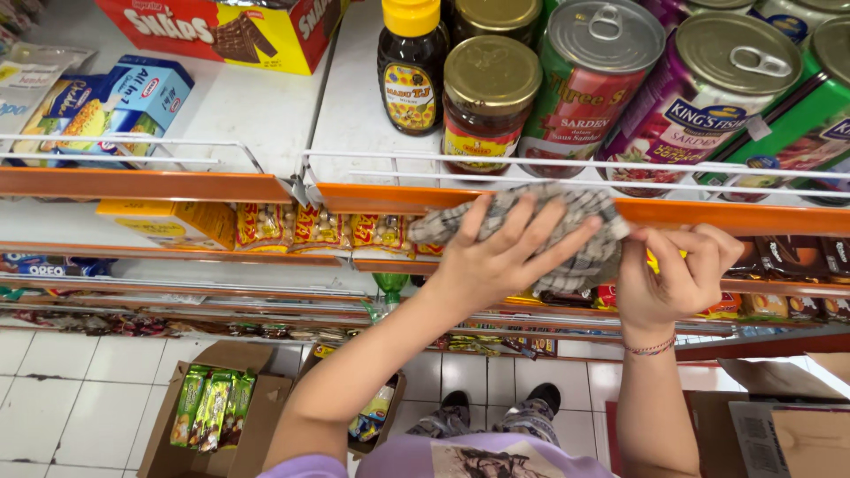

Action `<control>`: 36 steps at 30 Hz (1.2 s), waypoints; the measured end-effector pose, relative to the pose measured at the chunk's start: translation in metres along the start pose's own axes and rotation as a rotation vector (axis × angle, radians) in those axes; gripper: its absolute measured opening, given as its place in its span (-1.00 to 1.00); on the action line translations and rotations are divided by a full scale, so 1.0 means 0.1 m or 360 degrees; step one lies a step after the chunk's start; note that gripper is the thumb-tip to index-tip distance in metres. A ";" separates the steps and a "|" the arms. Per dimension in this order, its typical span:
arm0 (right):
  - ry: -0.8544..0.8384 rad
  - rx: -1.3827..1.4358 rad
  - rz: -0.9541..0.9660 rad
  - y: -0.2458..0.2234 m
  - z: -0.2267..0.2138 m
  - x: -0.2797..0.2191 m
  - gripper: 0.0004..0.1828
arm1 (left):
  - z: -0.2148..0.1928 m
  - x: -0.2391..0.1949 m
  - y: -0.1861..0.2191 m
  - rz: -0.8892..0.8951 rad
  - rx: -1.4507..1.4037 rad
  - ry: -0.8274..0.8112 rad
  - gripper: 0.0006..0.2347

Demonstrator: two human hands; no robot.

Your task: The person organizes snack packages from cardboard boxes onto store shelves, arranging them neatly. They then spray a cleaning solution onto the shelf edges and wipe them with a cloth.

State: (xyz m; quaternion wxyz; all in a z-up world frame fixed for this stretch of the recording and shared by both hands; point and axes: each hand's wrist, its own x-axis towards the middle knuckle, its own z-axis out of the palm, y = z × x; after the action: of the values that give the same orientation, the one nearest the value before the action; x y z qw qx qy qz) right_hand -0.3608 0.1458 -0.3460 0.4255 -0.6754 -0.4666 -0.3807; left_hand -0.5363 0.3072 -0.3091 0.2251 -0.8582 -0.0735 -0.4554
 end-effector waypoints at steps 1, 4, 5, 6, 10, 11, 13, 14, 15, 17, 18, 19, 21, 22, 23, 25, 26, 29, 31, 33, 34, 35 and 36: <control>0.0004 -0.0006 -0.0007 -0.01 0.00 0.01 -0.69 | -0.01 -0.07 -0.07 0.0001 -0.0014 0.0022 -0.64; 0.0024 -0.0021 -0.0019 -0.05 0.02 0.03 -0.69 | -0.05 -0.28 -0.30 -0.0066 -0.0006 0.0099 -0.66; 0.0031 -0.0028 -0.0014 -0.06 0.02 0.05 -0.71 | -0.08 -0.32 -0.37 -0.0100 0.0004 0.0122 -0.66; 0.0038 -0.0035 -0.0008 -0.08 0.03 0.06 -0.72 | -0.15 -0.36 -0.42 -0.0142 0.0001 0.0054 -0.66; -0.0004 -0.0021 0.0003 -0.12 0.02 0.12 -0.73 | -0.36 -0.32 -0.44 -0.0258 -0.0038 -0.0126 -0.64; -0.0028 -0.0020 -0.0009 -0.12 0.00 0.14 -0.72 | -0.36 -0.27 -0.42 -0.0263 -0.0060 -0.0145 -0.63; -0.0040 -0.0047 -0.0046 -0.09 -0.01 0.17 -0.73 | -0.30 -0.16 -0.34 -0.0228 -0.0026 -0.0124 -0.64; -0.0027 -0.0075 -0.0071 -0.05 -0.02 0.17 -0.75 | -0.27 -0.10 -0.28 -0.0208 -0.0014 -0.0114 -0.64; -0.0016 -0.0112 -0.0095 0.00 -0.06 0.16 -0.76 | -0.23 -0.05 -0.20 -0.0194 -0.0021 -0.0104 -0.64; 0.0029 -0.0108 -0.0012 0.15 -0.19 0.13 -0.75 | -0.14 0.06 0.00 -0.0171 -0.0035 -0.0079 -0.64; 0.0053 -0.0106 0.0026 0.23 -0.27 0.11 -0.74 | -0.06 0.13 0.10 -0.0157 -0.0018 -0.0048 -0.64; 0.0066 -0.0127 0.0054 0.32 -0.35 0.08 -0.76 | 0.01 0.21 0.22 -0.0142 -0.0009 -0.0017 -0.64; 0.0094 -0.0172 0.0110 0.49 -0.52 0.01 -0.77 | 0.15 0.35 0.46 -0.0103 0.0011 0.0025 -0.64; 0.0096 -0.0196 0.0126 0.59 -0.60 -0.02 -0.78 | 0.22 0.42 0.59 -0.0079 0.0022 0.0036 -0.64; 0.0100 -0.0222 0.0140 0.68 -0.68 -0.05 -0.78 | 0.29 0.49 0.72 -0.0055 0.0031 0.0051 -0.64; 0.0096 -0.0285 0.0173 0.86 -0.83 -0.11 -0.78 | 0.45 0.67 0.99 -0.0036 0.0032 0.0124 -0.62; 0.0088 -0.0323 0.0192 0.94 -0.91 -0.14 -0.78 | 0.53 0.75 1.13 -0.0028 0.0031 0.0158 -0.62; 0.0124 -0.0364 0.0264 1.21 -1.11 -0.18 -0.78 | 0.73 1.00 1.52 0.0044 0.0056 0.0200 -0.60; 0.0154 -0.0399 0.0302 1.40 -1.25 -0.19 -0.79 | 0.87 1.18 1.79 0.0057 0.0056 0.0238 -0.59; 0.0175 -0.0465 0.0320 1.60 -1.38 -0.18 -0.79 | 1.00 1.36 2.08 0.0065 0.0061 0.0275 -0.58; 0.0182 -0.0474 0.0341 1.70 -1.45 -0.17 -0.79 | 1.07 1.45 2.22 0.0068 0.0066 0.0294 -0.57; 0.0191 -0.0478 0.0360 1.80 -1.52 -0.16 -0.80 | 1.14 1.54 2.36 0.0068 0.0077 0.0314 -0.56; 0.0200 -0.0482 0.0379 1.91 -1.59 -0.15 -0.80 | 1.21 1.63 2.50 0.0075 0.0072 0.0325 -0.56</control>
State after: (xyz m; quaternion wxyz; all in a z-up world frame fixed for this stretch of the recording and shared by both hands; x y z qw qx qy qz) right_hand -0.2016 -0.0457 -0.3462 0.3893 -0.7571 -0.2935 -0.4350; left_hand -0.2695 0.1271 -0.3146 0.2616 -0.8035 -0.0402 -0.5332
